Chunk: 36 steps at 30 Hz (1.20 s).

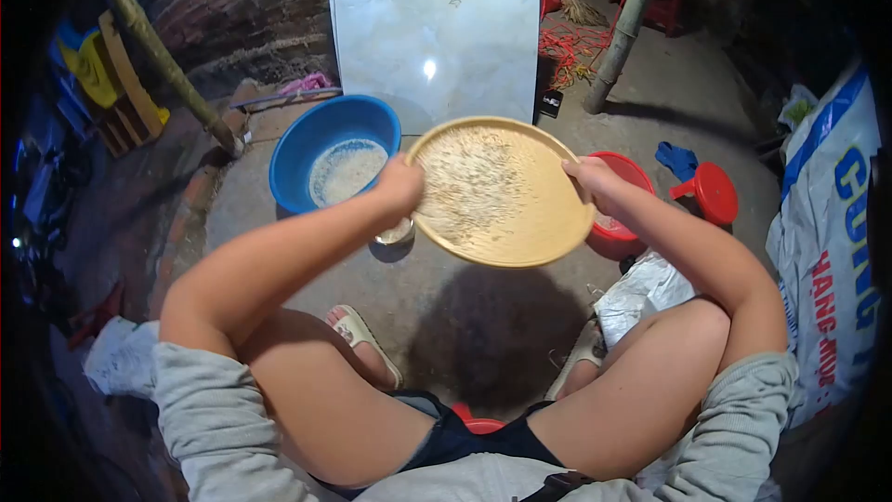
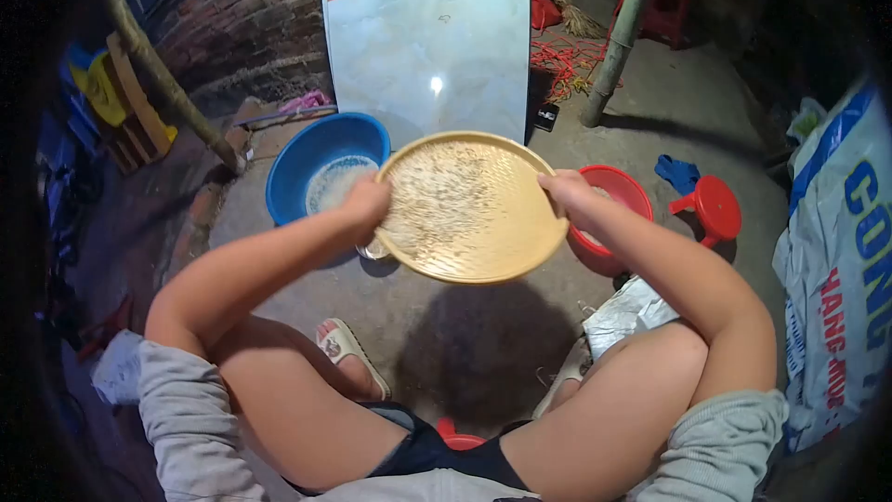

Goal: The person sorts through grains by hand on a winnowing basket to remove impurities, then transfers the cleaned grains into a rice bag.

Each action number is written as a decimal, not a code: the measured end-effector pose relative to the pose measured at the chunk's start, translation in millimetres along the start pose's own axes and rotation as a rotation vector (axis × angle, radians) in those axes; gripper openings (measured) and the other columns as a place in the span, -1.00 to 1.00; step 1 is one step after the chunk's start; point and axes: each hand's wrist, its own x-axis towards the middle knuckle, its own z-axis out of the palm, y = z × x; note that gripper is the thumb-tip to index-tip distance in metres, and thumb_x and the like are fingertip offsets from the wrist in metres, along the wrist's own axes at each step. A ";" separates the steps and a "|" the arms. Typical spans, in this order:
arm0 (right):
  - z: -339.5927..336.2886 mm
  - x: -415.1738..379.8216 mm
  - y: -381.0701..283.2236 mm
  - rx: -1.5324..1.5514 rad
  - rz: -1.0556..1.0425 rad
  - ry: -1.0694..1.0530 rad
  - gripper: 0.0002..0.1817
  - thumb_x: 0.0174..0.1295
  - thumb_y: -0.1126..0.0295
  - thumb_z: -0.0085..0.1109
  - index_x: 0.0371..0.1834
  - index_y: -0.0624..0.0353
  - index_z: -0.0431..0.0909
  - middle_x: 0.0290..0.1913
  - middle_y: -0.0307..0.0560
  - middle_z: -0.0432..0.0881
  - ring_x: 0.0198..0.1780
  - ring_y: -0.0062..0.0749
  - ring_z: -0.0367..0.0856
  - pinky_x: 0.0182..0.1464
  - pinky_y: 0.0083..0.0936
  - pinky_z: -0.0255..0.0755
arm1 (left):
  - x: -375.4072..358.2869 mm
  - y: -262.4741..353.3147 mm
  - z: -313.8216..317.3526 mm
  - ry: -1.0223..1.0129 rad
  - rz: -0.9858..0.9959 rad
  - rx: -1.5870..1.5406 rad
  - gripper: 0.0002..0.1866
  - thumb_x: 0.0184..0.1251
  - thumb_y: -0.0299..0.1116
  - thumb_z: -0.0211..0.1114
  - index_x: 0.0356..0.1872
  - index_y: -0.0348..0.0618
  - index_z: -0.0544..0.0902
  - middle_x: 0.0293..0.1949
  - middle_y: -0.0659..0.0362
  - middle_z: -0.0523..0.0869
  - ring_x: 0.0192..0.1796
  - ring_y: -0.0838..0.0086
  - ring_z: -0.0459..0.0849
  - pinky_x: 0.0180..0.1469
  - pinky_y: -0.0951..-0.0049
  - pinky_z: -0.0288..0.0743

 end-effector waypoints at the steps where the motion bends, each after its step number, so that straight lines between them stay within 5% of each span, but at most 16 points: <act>1: -7.4 1.8 2.1 -0.023 0.069 -0.010 -0.72 0.36 0.31 -0.07 -0.12 0.33 0.50 -0.27 -0.01 0.65 -0.34 -0.32 0.66 -0.31 -0.33 0.54 | -14.9 12.9 8.3 -0.034 -0.087 0.052 -0.69 0.32 -0.28 0.02 -0.05 -0.27 0.50 -0.31 -0.04 0.62 -0.31 0.24 0.62 -0.27 0.26 0.49; 3: 0.1 8.9 11.0 0.048 0.088 0.020 -0.72 0.35 0.31 -0.06 -0.13 0.33 0.51 -0.28 -0.01 0.65 -0.35 -0.32 0.66 -0.31 -0.33 0.54 | -32.6 39.7 -0.7 -0.112 -0.243 0.096 -0.69 0.35 -0.28 0.01 -0.05 -0.29 0.50 -0.25 -0.06 0.64 -0.30 0.27 0.65 -0.28 0.26 0.51; 5: 21.7 -3.3 1.7 -0.129 -0.005 0.126 -0.72 0.33 0.27 -0.03 -0.14 0.29 0.52 -0.30 -0.05 0.65 -0.37 -0.34 0.65 -0.33 -0.35 0.54 | 20.4 -7.2 -18.8 -0.183 -0.038 -0.070 -0.71 0.39 -0.29 -0.01 -0.04 -0.29 0.50 -0.28 -0.03 0.65 -0.35 0.30 0.66 -0.30 0.29 0.53; 9: 59.8 -45.4 -25.8 -0.107 -0.136 -0.158 -0.71 0.36 0.22 -0.12 -0.06 0.17 0.47 -0.26 -0.15 0.61 -0.28 -0.44 0.61 -0.28 -0.37 0.54 | 19.4 14.6 -75.3 -0.230 -0.180 -0.225 -0.70 0.42 -0.27 0.02 -0.11 -0.34 0.53 -0.35 0.04 0.66 -0.38 0.34 0.68 -0.29 0.34 0.59; 14: 9.3 17.8 9.7 -0.135 -0.056 0.034 -0.73 0.37 0.27 -0.11 -0.17 0.22 0.51 -0.34 -0.06 0.63 -0.37 -0.33 0.64 -0.38 -0.29 0.53 | 0.8 -21.2 -3.9 0.057 0.210 0.019 -0.73 0.40 -0.25 0.00 -0.11 -0.27 0.46 -0.47 0.01 0.60 -0.47 0.28 0.59 -0.43 0.29 0.47; 15: 15.1 17.6 10.2 -0.128 -0.060 0.029 -0.73 0.37 0.27 -0.11 -0.17 0.22 0.51 -0.34 -0.06 0.63 -0.37 -0.33 0.64 -0.38 -0.29 0.53 | -45.5 38.0 -8.2 -0.078 -0.103 0.018 -0.73 0.40 -0.25 -0.01 -0.10 -0.26 0.43 -0.47 0.00 0.60 -0.44 0.24 0.61 -0.31 0.24 0.48; 17: 18.7 7.8 8.0 0.120 0.110 0.105 -0.72 0.37 0.26 -0.09 -0.16 0.28 0.49 -0.31 0.00 0.62 -0.36 -0.28 0.64 -0.39 -0.29 0.54 | -40.7 36.9 -14.9 -0.085 -0.072 0.043 -0.70 0.42 -0.23 -0.04 -0.10 -0.27 0.47 -0.42 -0.03 0.64 -0.40 0.27 0.65 -0.25 0.27 0.50; 19: 41.7 6.3 11.5 0.137 -0.066 0.091 -0.69 0.39 0.26 -0.13 -0.11 0.30 0.46 -0.28 0.02 0.60 -0.34 -0.26 0.63 -0.33 -0.28 0.56 | -20.6 42.3 -52.2 -0.166 -0.066 0.206 -0.66 0.44 -0.19 -0.06 -0.11 -0.26 0.53 -0.35 -0.03 0.67 -0.40 0.35 0.68 -0.31 0.37 0.53; 23: 71.9 -45.7 -25.2 -0.067 -0.145 -0.053 -0.68 0.39 0.24 -0.15 -0.08 0.29 0.45 -0.34 -0.06 0.58 -0.37 -0.32 0.61 -0.31 -0.31 0.56 | 21.9 -4.8 -89.5 -0.333 -0.216 -0.264 -0.59 0.44 -0.08 -0.07 -0.13 -0.23 0.59 -0.32 0.04 0.70 -0.36 0.35 0.68 -0.25 0.33 0.54; 27: 37.7 -33.0 -26.7 -0.144 -0.182 0.084 -0.69 0.40 0.27 -0.17 -0.11 0.29 0.47 -0.35 -0.03 0.63 -0.37 -0.32 0.64 -0.33 -0.34 0.53 | -6.8 -8.5 -31.6 0.033 0.117 0.118 -0.63 0.42 -0.11 -0.02 -0.11 -0.23 0.54 -0.43 0.03 0.64 -0.54 0.40 0.59 -0.54 0.35 0.45; 30: 16.9 -19.6 -13.7 -0.017 -0.044 0.108 -0.70 0.40 0.28 -0.17 -0.13 0.31 0.47 -0.36 -0.04 0.62 -0.40 -0.33 0.62 -0.36 -0.33 0.50 | -60.6 50.6 -13.2 -0.097 -0.149 -0.057 -0.63 0.40 -0.13 0.00 -0.06 -0.28 0.44 -0.52 0.03 0.56 -0.62 0.39 0.51 -0.66 0.30 0.35; 33: 34.1 -26.1 -21.9 -0.086 -0.138 0.068 -0.69 0.40 0.26 -0.17 -0.11 0.28 0.47 -0.36 -0.06 0.62 -0.39 -0.33 0.61 -0.37 -0.33 0.50 | -7.5 31.8 -53.5 -0.194 -0.020 0.095 -0.63 0.46 -0.14 -0.06 -0.03 -0.24 0.51 -0.32 0.03 0.67 -0.38 0.34 0.67 -0.30 0.29 0.56; 36: 62.0 -63.1 -40.9 -0.126 -0.221 -0.083 -0.69 0.39 0.20 -0.16 -0.12 0.21 0.48 -0.43 -0.14 0.58 -0.48 -0.45 0.54 -0.45 -0.46 0.44 | 10.7 29.2 -92.3 -0.268 -0.154 -0.196 -0.63 0.44 -0.19 -0.06 -0.01 -0.29 0.51 -0.29 -0.04 0.68 -0.27 0.28 0.71 -0.21 0.28 0.62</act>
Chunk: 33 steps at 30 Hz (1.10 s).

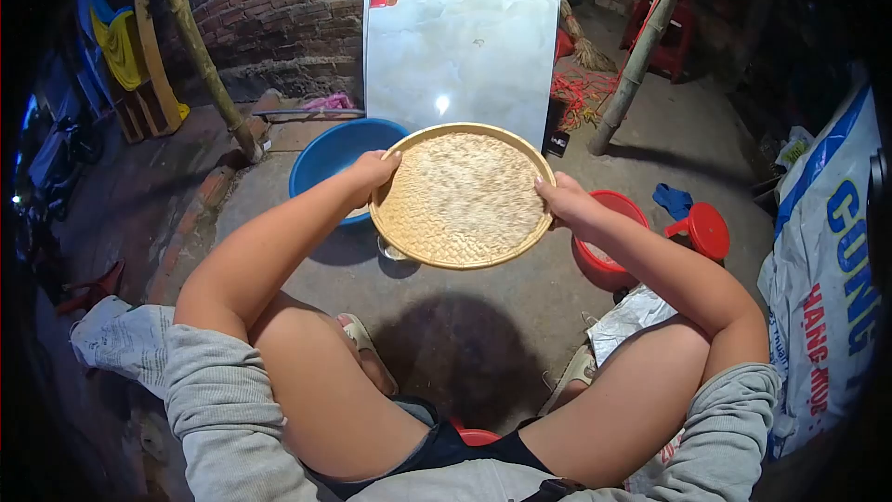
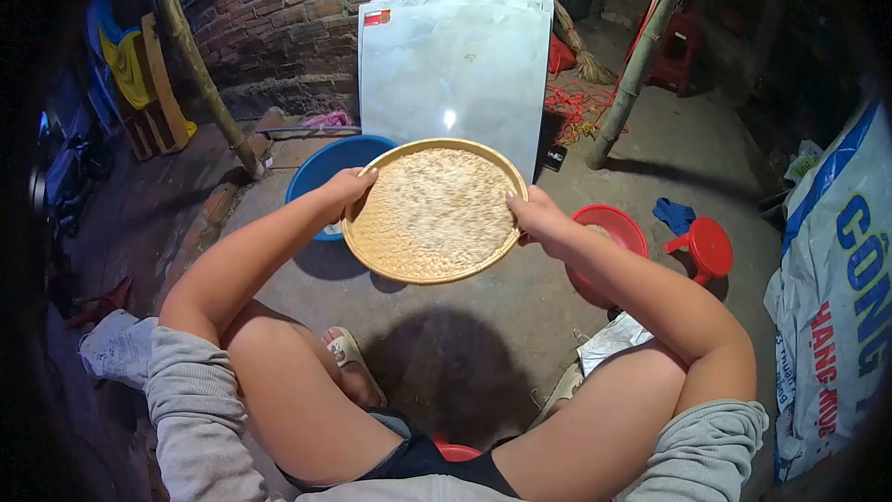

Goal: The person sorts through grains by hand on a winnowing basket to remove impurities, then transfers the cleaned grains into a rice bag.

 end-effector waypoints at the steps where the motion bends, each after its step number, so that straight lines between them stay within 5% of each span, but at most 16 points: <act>1: 7.8 -12.1 -10.3 0.066 0.004 0.058 -0.70 0.38 0.21 -0.15 -0.14 0.22 0.48 -0.44 -0.14 0.58 -0.49 -0.46 0.54 -0.45 -0.47 0.45 | -2.1 1.5 4.7 0.005 0.007 0.005 -0.63 0.44 -0.19 -0.06 -0.01 -0.29 0.51 -0.29 -0.04 0.68 -0.27 0.28 0.71 -0.21 0.28 0.62; 5: -48.2 21.4 23.8 -0.011 0.113 0.106 -0.70 0.36 0.28 -0.11 -0.13 0.31 0.50 -0.34 -0.03 0.65 -0.32 -0.33 0.66 -0.33 -0.36 0.54 | -16.9 5.0 67.1 0.150 0.001 0.118 -0.61 0.42 -0.16 -0.02 -0.02 -0.30 0.50 -0.37 0.00 0.64 -0.38 0.28 0.66 -0.39 0.22 0.57; 8: -58.7 32.6 33.9 0.271 0.261 0.206 -0.71 0.37 0.26 -0.11 -0.14 0.27 0.50 -0.35 -0.05 0.64 -0.35 -0.35 0.65 -0.36 -0.38 0.53 | -22.1 20.1 77.5 0.135 0.072 0.159 -0.62 0.41 -0.14 -0.01 -0.02 -0.26 0.51 -0.36 0.02 0.63 -0.41 0.28 0.64 -0.41 0.24 0.54; 11: -33.9 6.6 3.6 -0.024 0.144 0.181 -0.70 0.38 0.22 -0.13 -0.16 0.24 0.50 -0.34 -0.07 0.62 -0.39 -0.39 0.62 -0.37 -0.41 0.53 | -12.5 23.6 23.5 -0.067 0.011 0.078 -0.65 0.42 -0.18 -0.01 0.00 -0.22 0.54 -0.25 0.06 0.68 -0.28 0.35 0.71 -0.28 0.29 0.60; 13: -12.8 -27.2 -28.7 -0.083 0.140 -0.103 -0.72 0.39 0.26 -0.13 -0.17 0.26 0.47 -0.32 -0.08 0.61 -0.29 -0.36 0.65 -0.28 -0.40 0.54 | 9.7 11.4 -4.1 -0.084 -0.100 0.065 -0.69 0.42 -0.22 0.00 -0.04 -0.21 0.57 -0.27 0.07 0.69 -0.28 0.35 0.71 -0.27 0.31 0.59; 16: -34.9 -1.6 14.0 0.079 0.183 -0.031 -0.72 0.39 0.27 -0.14 -0.05 0.24 0.45 -0.23 -0.05 0.62 -0.24 -0.36 0.65 -0.20 -0.37 0.55 | -1.2 13.5 34.7 0.007 -0.020 0.043 -0.68 0.40 -0.19 0.04 -0.08 -0.23 0.58 -0.32 0.08 0.68 -0.37 0.37 0.67 -0.28 0.30 0.57; 19: -77.8 30.5 58.6 0.123 0.217 0.024 -0.66 0.39 0.27 -0.14 0.09 0.25 0.39 -0.06 0.03 0.60 -0.18 -0.30 0.64 -0.10 -0.31 0.53 | -28.0 23.4 91.5 0.033 -0.005 0.194 -0.63 0.38 -0.11 0.02 0.02 -0.13 0.50 -0.45 0.09 0.61 -0.53 0.37 0.58 -0.59 0.31 0.44; 21: -90.0 37.5 66.6 0.407 0.447 0.139 -0.66 0.39 0.29 -0.16 0.11 0.27 0.39 -0.01 0.04 0.59 -0.13 -0.28 0.64 -0.05 -0.32 0.52 | -26.4 20.0 108.2 0.039 -0.038 0.093 -0.62 0.39 -0.10 0.01 0.02 -0.14 0.49 -0.44 0.09 0.62 -0.57 0.35 0.56 -0.62 0.30 0.40; 27: -42.5 -9.6 5.5 0.272 0.156 0.060 -0.74 0.33 0.34 -0.07 -0.06 0.26 0.49 -0.25 0.00 0.64 -0.26 -0.34 0.66 -0.19 -0.28 0.59 | 20.5 20.6 32.3 -0.121 -0.078 -0.033 -0.68 0.42 -0.19 0.00 -0.07 -0.25 0.51 -0.29 0.03 0.67 -0.32 0.29 0.71 -0.28 0.28 0.61; 29: -48.8 -6.6 13.3 0.242 0.195 0.033 -0.67 0.40 0.32 -0.19 0.07 0.31 0.40 -0.04 0.02 0.60 -0.06 -0.32 0.62 0.01 -0.29 0.51 | 27.2 11.7 57.3 -0.033 0.019 -0.132 -0.68 0.43 -0.16 -0.02 -0.08 -0.21 0.51 -0.32 0.06 0.66 -0.38 0.33 0.68 -0.30 0.27 0.60; 31: -86.3 23.0 52.8 0.402 0.290 0.091 -0.63 0.41 0.27 -0.24 0.13 0.27 0.37 0.02 0.04 0.58 0.01 -0.20 0.58 0.09 -0.19 0.44 | 5.8 14.7 91.9 0.011 0.098 0.091 -0.68 0.43 -0.13 -0.03 -0.04 -0.12 0.48 -0.41 0.12 0.62 -0.48 0.39 0.60 -0.43 0.32 0.54; 33: -90.8 7.4 38.6 0.592 0.425 0.214 -0.70 0.35 0.38 -0.12 0.02 0.34 0.44 -0.08 0.08 0.61 -0.07 -0.24 0.62 0.02 -0.22 0.50 | -26.8 35.8 116.0 -0.122 0.017 0.164 -0.68 0.42 -0.10 -0.05 0.02 -0.04 0.44 -0.47 0.17 0.56 -0.56 0.46 0.50 -0.55 0.40 0.42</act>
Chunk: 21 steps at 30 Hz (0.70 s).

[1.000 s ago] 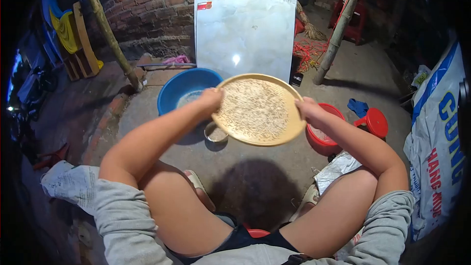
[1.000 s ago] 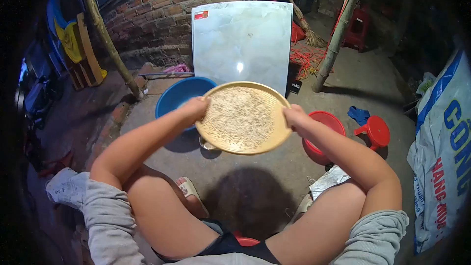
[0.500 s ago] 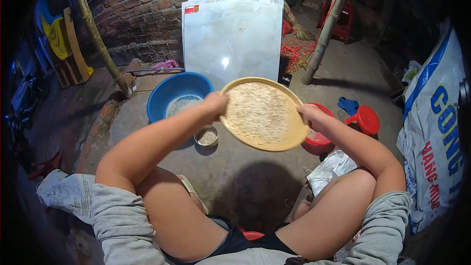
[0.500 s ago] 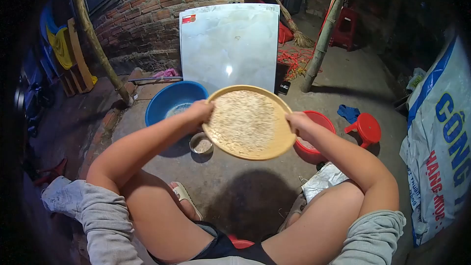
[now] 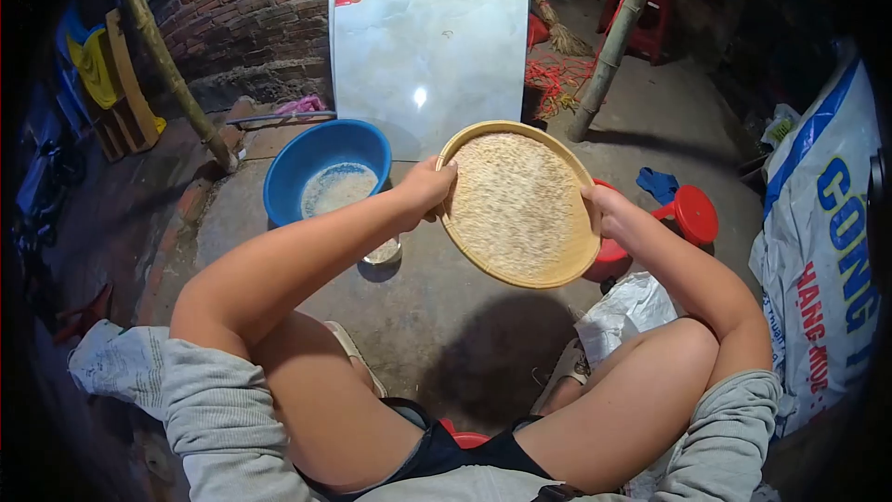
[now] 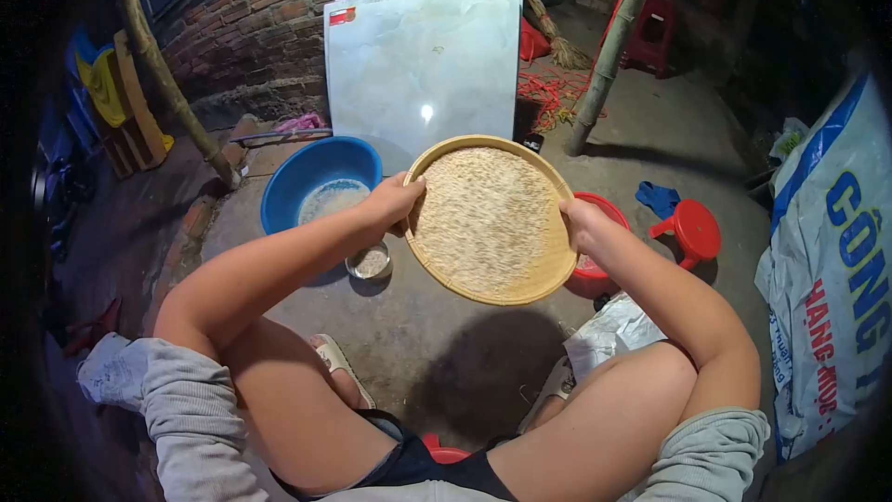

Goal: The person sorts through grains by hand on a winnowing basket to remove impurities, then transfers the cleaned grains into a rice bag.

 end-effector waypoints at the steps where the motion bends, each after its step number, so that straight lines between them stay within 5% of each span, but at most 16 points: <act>1: 4.1 -8.8 -0.9 -0.002 0.004 0.015 -0.70 0.35 0.38 -0.12 0.02 0.34 0.44 -0.08 0.08 0.61 -0.07 -0.24 0.62 0.02 -0.22 0.50 | 0.7 -1.4 5.4 0.031 0.010 -0.084 -0.67 0.42 -0.11 -0.06 0.07 -0.03 0.39 -0.51 0.21 0.52 -0.59 0.50 0.44 -0.60 0.47 0.31; 4: 32.0 -30.4 -0.7 -0.023 0.021 0.004 -0.67 0.39 0.31 -0.15 0.07 0.28 0.42 -0.04 0.03 0.60 -0.04 -0.25 0.60 0.07 -0.18 0.46 | 29.8 -16.2 -35.9 -0.020 -0.009 -0.188 -0.70 0.44 -0.19 -0.05 0.02 -0.13 0.46 -0.27 0.12 0.65 -0.33 0.44 0.66 -0.28 0.36 0.59; 6: 46.4 -42.1 6.6 -0.222 -0.088 -0.156 -0.65 0.42 0.26 -0.24 0.09 0.23 0.39 -0.05 -0.01 0.59 -0.06 -0.21 0.58 0.10 -0.17 0.42 | 30.4 -16.4 -63.1 -0.089 -0.117 -0.196 -0.70 0.45 -0.23 -0.08 0.02 -0.20 0.45 -0.21 0.08 0.65 -0.23 0.40 0.68 -0.15 0.35 0.58; 10: 34.4 -21.2 9.6 -0.084 -0.063 -0.073 -0.68 0.36 0.41 -0.25 0.06 0.32 0.41 -0.03 0.11 0.59 -0.01 -0.15 0.60 0.10 -0.17 0.45 | 94.7 -80.4 -42.6 -0.020 -0.009 -0.164 -0.67 0.40 -0.19 -0.04 0.01 -0.18 0.47 -0.37 0.09 0.62 -0.47 0.38 0.60 -0.44 0.31 0.52; 12: 11.5 -5.5 1.4 -0.009 0.063 0.031 -0.67 0.35 0.39 -0.25 0.01 0.32 0.45 -0.09 0.11 0.62 -0.09 -0.12 0.63 0.06 -0.14 0.49 | 28.5 -32.7 3.5 0.125 -0.001 -0.091 -0.70 0.36 -0.19 -0.04 -0.04 -0.10 0.53 -0.45 0.15 0.57 -0.55 0.40 0.50 -0.55 0.33 0.43; 14: 8.2 -6.2 4.9 -0.081 0.098 0.041 -0.69 0.33 0.42 -0.21 0.03 0.32 0.42 -0.07 0.10 0.60 -0.08 -0.13 0.62 0.05 -0.10 0.49 | 3.3 -10.8 11.1 0.121 -0.089 -0.054 -0.70 0.37 -0.25 0.01 -0.06 -0.27 0.49 -0.36 0.12 0.61 -0.46 0.43 0.54 -0.39 0.41 0.48; 18: 38.0 -18.0 17.5 -0.077 0.023 -0.112 -0.67 0.36 0.36 -0.23 0.08 0.27 0.39 -0.04 0.02 0.58 0.02 -0.22 0.56 0.16 -0.24 0.38 | 31.5 -24.9 -55.9 -0.111 -0.082 -0.193 -0.69 0.44 -0.24 -0.06 0.00 -0.25 0.45 -0.20 0.04 0.65 -0.21 0.34 0.68 -0.20 0.33 0.58; 21: 46.6 -21.5 20.9 -0.202 -0.072 -0.170 -0.68 0.35 0.37 -0.22 0.03 0.31 0.41 -0.06 0.04 0.59 -0.03 -0.21 0.58 0.14 -0.25 0.40 | 56.0 -47.1 -66.0 0.042 -0.131 -0.262 -0.71 0.36 -0.25 0.03 -0.07 -0.23 0.52 -0.29 0.07 0.65 -0.37 0.34 0.66 -0.33 0.29 0.56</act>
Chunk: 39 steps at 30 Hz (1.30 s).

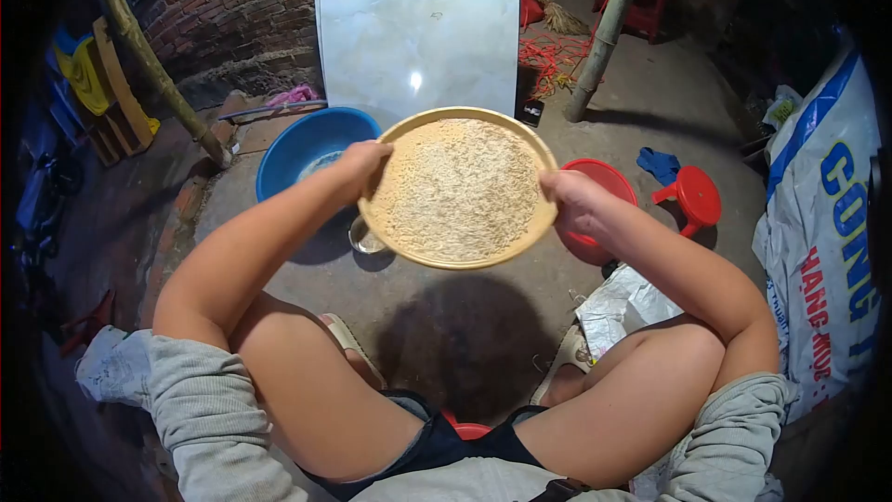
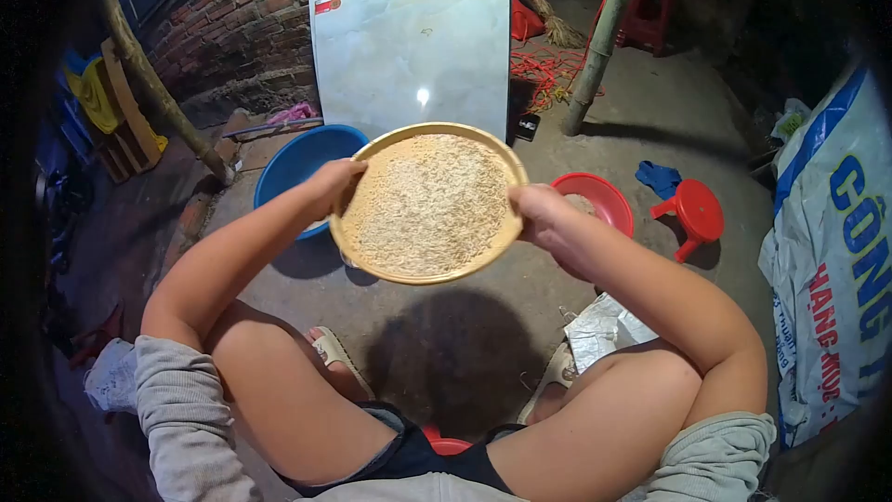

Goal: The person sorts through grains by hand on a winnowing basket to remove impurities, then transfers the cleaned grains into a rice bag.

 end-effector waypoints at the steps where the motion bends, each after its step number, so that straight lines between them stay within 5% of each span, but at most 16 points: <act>1: -11.9 17.6 4.0 0.040 -0.007 0.006 -0.68 0.36 0.36 -0.22 0.01 0.32 0.42 -0.07 0.04 0.60 -0.05 -0.21 0.59 0.14 -0.25 0.40 | 9.5 -10.8 6.5 0.029 0.049 0.028 -0.71 0.35 -0.24 0.03 -0.07 -0.23 0.52 -0.29 0.08 0.64 -0.40 0.35 0.64 -0.35 0.30 0.54; 5: -28.8 9.9 -12.4 0.137 0.183 0.206 -0.64 0.39 0.32 -0.29 0.10 0.31 0.35 -0.02 0.07 0.56 -0.01 -0.15 0.56 0.12 -0.17 0.41 | -39.7 -1.9 60.1 0.036 0.043 0.085 -0.72 0.33 -0.24 0.00 -0.05 -0.10 0.52 -0.36 0.19 0.59 -0.48 0.42 0.55 -0.55 0.31 0.42; 9: -2.2 1.9 -6.8 0.143 0.125 0.056 -0.68 0.40 0.33 -0.28 0.04 0.29 0.36 -0.09 0.01 0.57 -0.06 -0.15 0.57 0.11 -0.13 0.41 | -19.2 7.0 1.6 -0.104 0.049 0.186 -0.69 0.38 -0.23 -0.02 0.03 -0.13 0.49 -0.23 0.09 0.65 -0.29 0.36 0.67 -0.32 0.29 0.59; 13: 17.2 -17.2 -7.1 -0.111 0.015 -0.085 -0.71 0.37 0.35 -0.16 0.03 0.28 0.40 -0.08 0.02 0.58 -0.03 -0.23 0.58 0.13 -0.19 0.42 | -18.9 3.5 -15.8 0.009 -0.103 0.013 -0.67 0.38 -0.29 0.01 -0.03 -0.36 0.50 -0.23 0.00 0.66 -0.31 0.29 0.68 -0.26 0.28 0.57; 15: -2.4 3.7 -3.3 0.020 0.015 0.015 -0.75 0.32 0.42 -0.11 -0.05 0.32 0.46 -0.16 0.05 0.64 -0.16 -0.31 0.66 -0.03 -0.20 0.54 | -4.9 -19.7 -0.4 -0.015 -0.036 0.006 -0.68 0.42 -0.25 -0.02 -0.05 -0.29 0.52 -0.24 0.05 0.65 -0.26 0.35 0.66 -0.25 0.30 0.56; 17: -34.4 33.5 -0.5 0.125 0.119 -0.016 -0.67 0.35 0.40 -0.28 -0.04 0.33 0.46 -0.13 0.12 0.63 -0.16 -0.22 0.66 -0.02 -0.18 0.54 | -40.7 -11.9 37.4 0.038 0.031 0.154 -0.70 0.42 -0.26 -0.02 -0.02 -0.26 0.50 -0.30 0.09 0.64 -0.30 0.40 0.64 -0.28 0.34 0.56; 20: -18.0 5.9 -7.9 0.059 0.204 0.176 -0.65 0.38 0.33 -0.24 0.09 0.34 0.35 -0.03 0.05 0.58 -0.02 -0.25 0.58 0.09 -0.25 0.46 | -36.5 -7.9 35.8 -0.061 0.019 0.143 -0.70 0.44 -0.27 -0.04 0.02 -0.23 0.46 -0.30 0.11 0.63 -0.30 0.44 0.62 -0.25 0.38 0.56; 22: -9.3 3.7 -6.2 0.108 0.133 0.110 -0.68 0.38 0.36 -0.23 0.06 0.32 0.37 -0.08 0.02 0.58 -0.05 -0.25 0.59 0.08 -0.26 0.46 | -22.6 -7.9 12.7 -0.142 0.104 -0.024 -0.70 0.37 -0.26 0.00 -0.02 -0.20 0.51 -0.30 0.10 0.64 -0.34 0.40 0.66 -0.36 0.36 0.58; 27: 14.7 -19.8 -4.9 -0.177 -0.032 -0.090 -0.74 0.32 0.42 -0.07 0.00 0.29 0.43 -0.12 -0.01 0.59 -0.10 -0.25 0.60 0.11 -0.23 0.43 | -20.0 -4.3 -17.7 0.024 -0.050 0.058 -0.69 0.37 -0.25 0.03 -0.02 -0.25 0.51 -0.27 0.06 0.65 -0.30 0.39 0.67 -0.26 0.29 0.58; 34: -21.3 11.8 -3.3 0.080 0.200 0.171 -0.66 0.38 0.37 -0.27 0.10 0.31 0.34 -0.04 0.09 0.58 -0.04 -0.16 0.59 0.10 -0.13 0.44 | -49.1 -6.2 44.9 0.031 0.028 0.129 -0.73 0.34 -0.28 0.05 -0.11 -0.25 0.55 -0.38 0.11 0.64 -0.43 0.41 0.62 -0.44 0.33 0.55; 39: 8.9 -17.0 -4.6 -0.166 -0.036 -0.065 -0.77 0.33 0.41 -0.07 -0.07 0.34 0.44 -0.19 0.03 0.61 -0.14 -0.21 0.62 0.03 -0.21 0.50 | -27.5 -0.7 -11.7 0.010 -0.076 0.048 -0.68 0.38 -0.28 0.03 -0.08 -0.34 0.55 -0.26 -0.02 0.68 -0.32 0.30 0.70 -0.25 0.26 0.61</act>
